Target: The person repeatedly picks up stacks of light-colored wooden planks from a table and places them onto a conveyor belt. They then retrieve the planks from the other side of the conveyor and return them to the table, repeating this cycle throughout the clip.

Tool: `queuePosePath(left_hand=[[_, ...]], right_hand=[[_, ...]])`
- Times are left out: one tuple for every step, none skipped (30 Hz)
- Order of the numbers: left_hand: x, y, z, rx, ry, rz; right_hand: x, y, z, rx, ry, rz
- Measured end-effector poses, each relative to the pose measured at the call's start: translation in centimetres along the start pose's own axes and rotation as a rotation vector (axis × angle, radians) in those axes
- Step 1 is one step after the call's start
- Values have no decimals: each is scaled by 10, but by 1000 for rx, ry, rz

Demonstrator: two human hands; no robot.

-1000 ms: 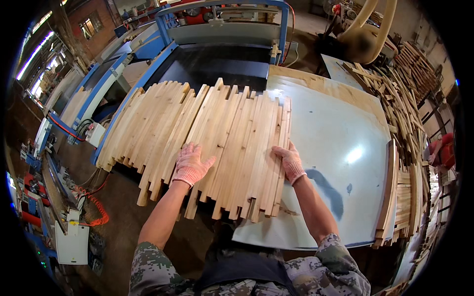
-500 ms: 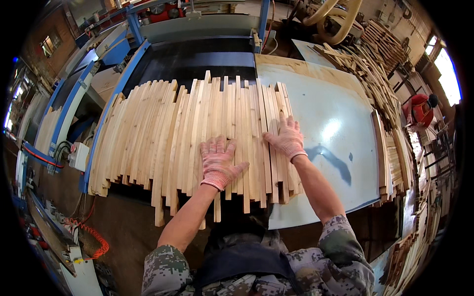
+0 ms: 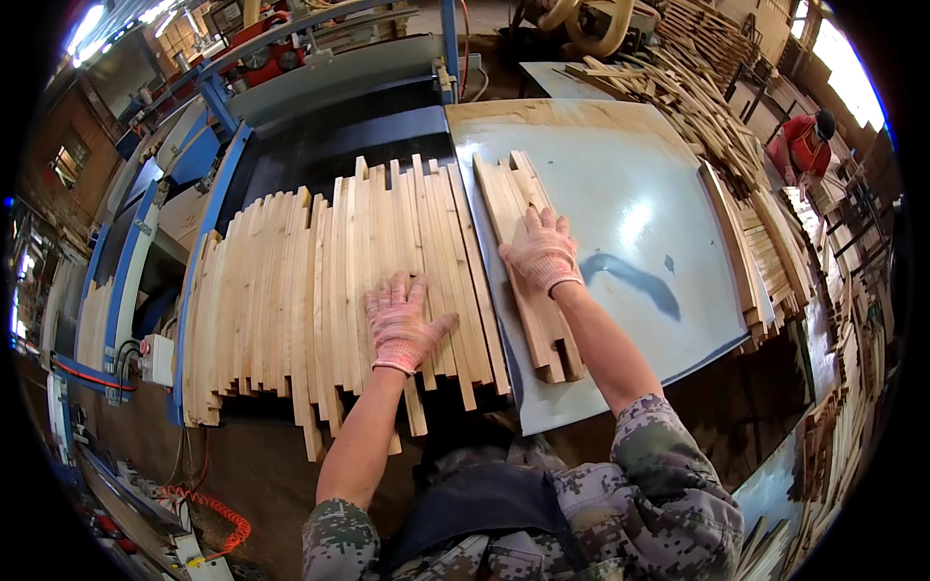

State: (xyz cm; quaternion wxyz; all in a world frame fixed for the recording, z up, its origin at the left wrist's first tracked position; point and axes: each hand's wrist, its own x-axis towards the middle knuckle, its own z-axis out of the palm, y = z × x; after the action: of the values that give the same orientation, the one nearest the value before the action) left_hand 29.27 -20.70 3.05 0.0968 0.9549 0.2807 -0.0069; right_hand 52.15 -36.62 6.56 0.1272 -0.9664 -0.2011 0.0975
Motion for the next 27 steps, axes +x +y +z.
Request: queuePosePath(left_hand=[[0,1,2,-1,5,10],[0,1,3,-3,10,20],[-1,0,4,0,18,17],[-1,0,3,1,6,6],[-2,0,2,3,-6,-7],[-4,0,0,1,-17,-18],[-4,2,-2,-2,-28,-3],[-2,5,-5,-4,-38,10],[-2,3,-11,-1,-42,15],[-1,-16,-6,-169,17,52],[3,-49,8,-333,82,90],[3,-79,15,-503,143,138],[-1,-98,-1,-420,224,118],[-9,-122,-17,-337,302,96],[-21,-164,-20,-285,414,-42],[-34,-211,-19,-231,524,-179],[-50,-263,-28,-156,562,-327],[-66,-307,-36,-84,599,-475],[-82,-338,-48,-33,576,-577],[-99,-365,-65,18,556,-681],[-117,-387,-82,76,538,-789],[-137,-406,-95,120,502,-884],[-153,-427,-104,155,465,-977],[-164,-441,-114,183,423,-1064],[-164,-449,-123,184,396,-1116],[-163,-454,-131,186,364,-1172],[-166,-461,-140,187,331,-1224]], right_hand=[[2,16,-2,5,19,9],[3,31,-4,10,37,16],[5,40,-6,16,38,33],[7,49,-10,22,38,48],[9,56,-12,27,36,61],[12,63,-12,33,47,72],[13,69,-11,32,50,81],[14,74,-10,30,53,88],[15,76,-10,35,57,86],[17,73,-9,37,70,67],[18,72,-8,41,82,47],[19,76,-4,38,94,39],[20,84,-3,29,110,44],[19,87,-3,7,109,65],[19,82,-4,-8,103,65],[18,76,-5,-27,100,66],[18,68,-5,-80,116,49],[18,61,-4,-135,137,32],[18,56,1,-193,159,18],[16,58,5,-175,214,-80],[14,59,12,-148,266,-184],[11,47,16,-162,244,-230],[5,33,18,-181,227,-274],[8,34,30,-185,236,-274],[10,38,37,-203,256,-259],[8,33,43,-192,231,-270],[6,29,45,-181,207,-277]])
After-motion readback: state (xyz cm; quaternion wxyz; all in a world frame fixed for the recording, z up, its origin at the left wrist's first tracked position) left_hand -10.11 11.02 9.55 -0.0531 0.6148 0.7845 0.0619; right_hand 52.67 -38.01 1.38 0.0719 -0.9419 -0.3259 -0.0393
